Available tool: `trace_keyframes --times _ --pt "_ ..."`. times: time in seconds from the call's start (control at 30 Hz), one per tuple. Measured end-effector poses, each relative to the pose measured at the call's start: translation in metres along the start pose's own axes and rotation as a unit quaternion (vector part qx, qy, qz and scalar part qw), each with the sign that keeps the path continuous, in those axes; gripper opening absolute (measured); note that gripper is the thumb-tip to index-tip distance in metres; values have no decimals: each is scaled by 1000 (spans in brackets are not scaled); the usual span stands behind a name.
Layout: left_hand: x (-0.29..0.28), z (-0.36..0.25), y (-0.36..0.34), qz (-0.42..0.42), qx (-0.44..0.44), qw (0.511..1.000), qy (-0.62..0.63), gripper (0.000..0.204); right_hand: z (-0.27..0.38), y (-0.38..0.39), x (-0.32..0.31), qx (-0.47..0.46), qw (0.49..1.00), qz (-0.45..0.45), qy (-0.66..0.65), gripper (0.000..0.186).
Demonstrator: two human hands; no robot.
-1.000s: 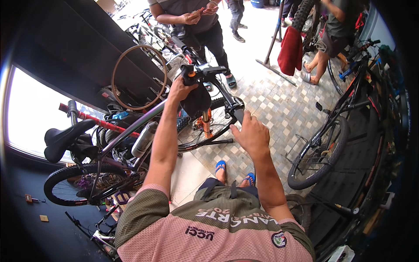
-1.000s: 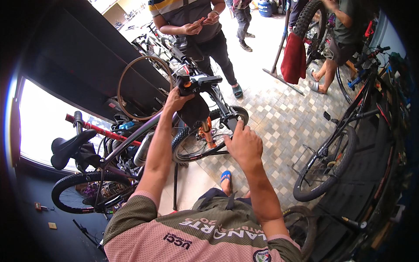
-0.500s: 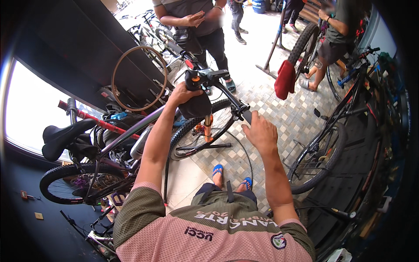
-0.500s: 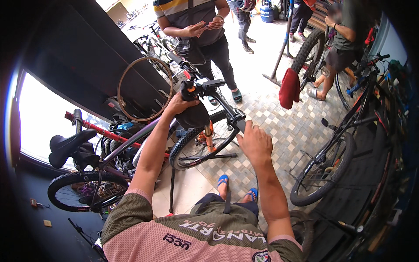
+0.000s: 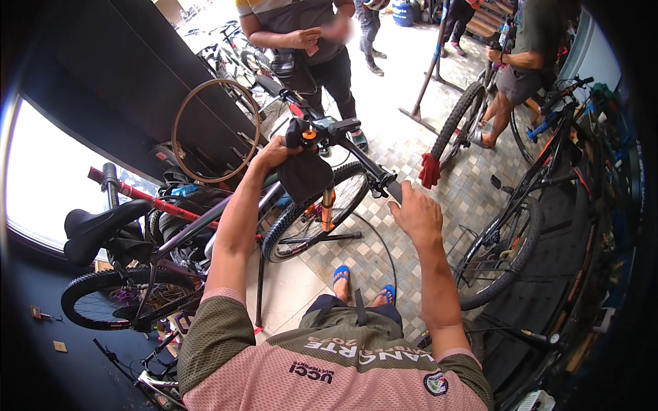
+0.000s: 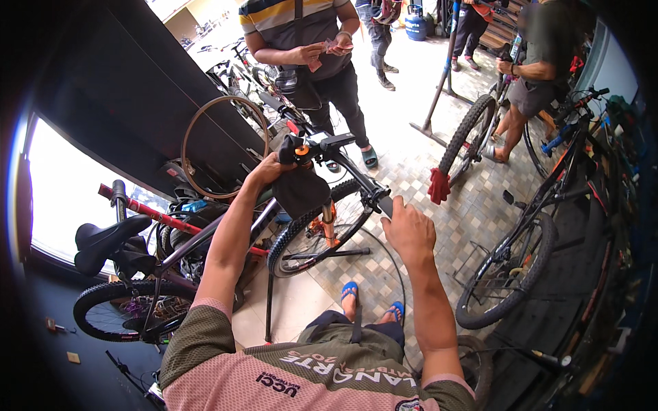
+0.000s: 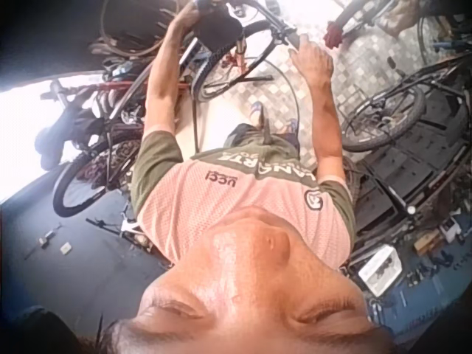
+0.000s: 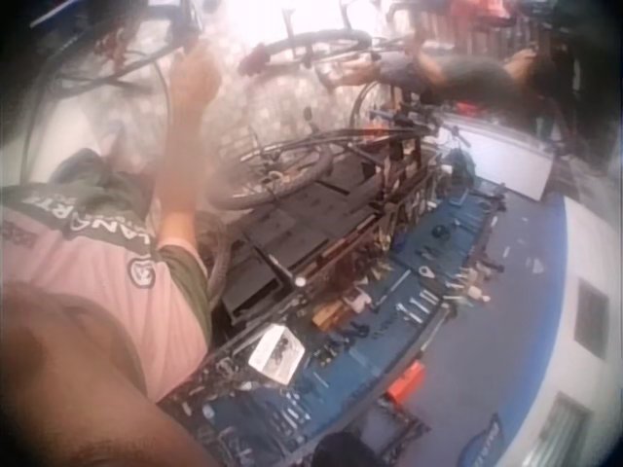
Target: The person uses a hex wrench to tighten the front wheel axle nuts on a mountain bike mounted on a repair stand. After securing the wheel, the person wipes the handlebars and stem area with a cloth.
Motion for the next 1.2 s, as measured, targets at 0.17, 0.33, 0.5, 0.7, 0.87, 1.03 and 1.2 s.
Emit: trace_keyframes --times 0.17,0.33,0.5,0.7,0.87,1.03,1.2 --pt "-3 5 -18 -5 36 999 -36 27 0 2 1 12 1000 0 -3 44" --pt "10 -15 -30 10 15 999 -51 26 1 6 0 20 1000 -2 11 44" --pt "5 -19 -14 -59 50 995 -64 26 7 6 -1 12 1000 -4 -14 45" --pt "10 -69 71 -120 106 918 -363 29 -2 1 -5 12 1000 -9 -20 43" --pt "7 -101 146 -107 125 902 -399 34 -5 6 -9 -3 999 -21 -35 43" --pt "-97 -100 215 -158 -51 731 -662 39 3 5 -8 -3 999 -22 -25 46" --pt "-36 -70 173 -67 -124 892 -429 40 8 3 -7 -6 1000 -13 -7 45"
Point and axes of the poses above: each hand's wrist, its own y-axis away from the middle knuckle, its own x-axis out of the palm, z = x × y, the point moved 10 cm from there along -y, towards the middle knuckle, and after that the axes turned 2 degrees about -y, right-handed, at the moved point
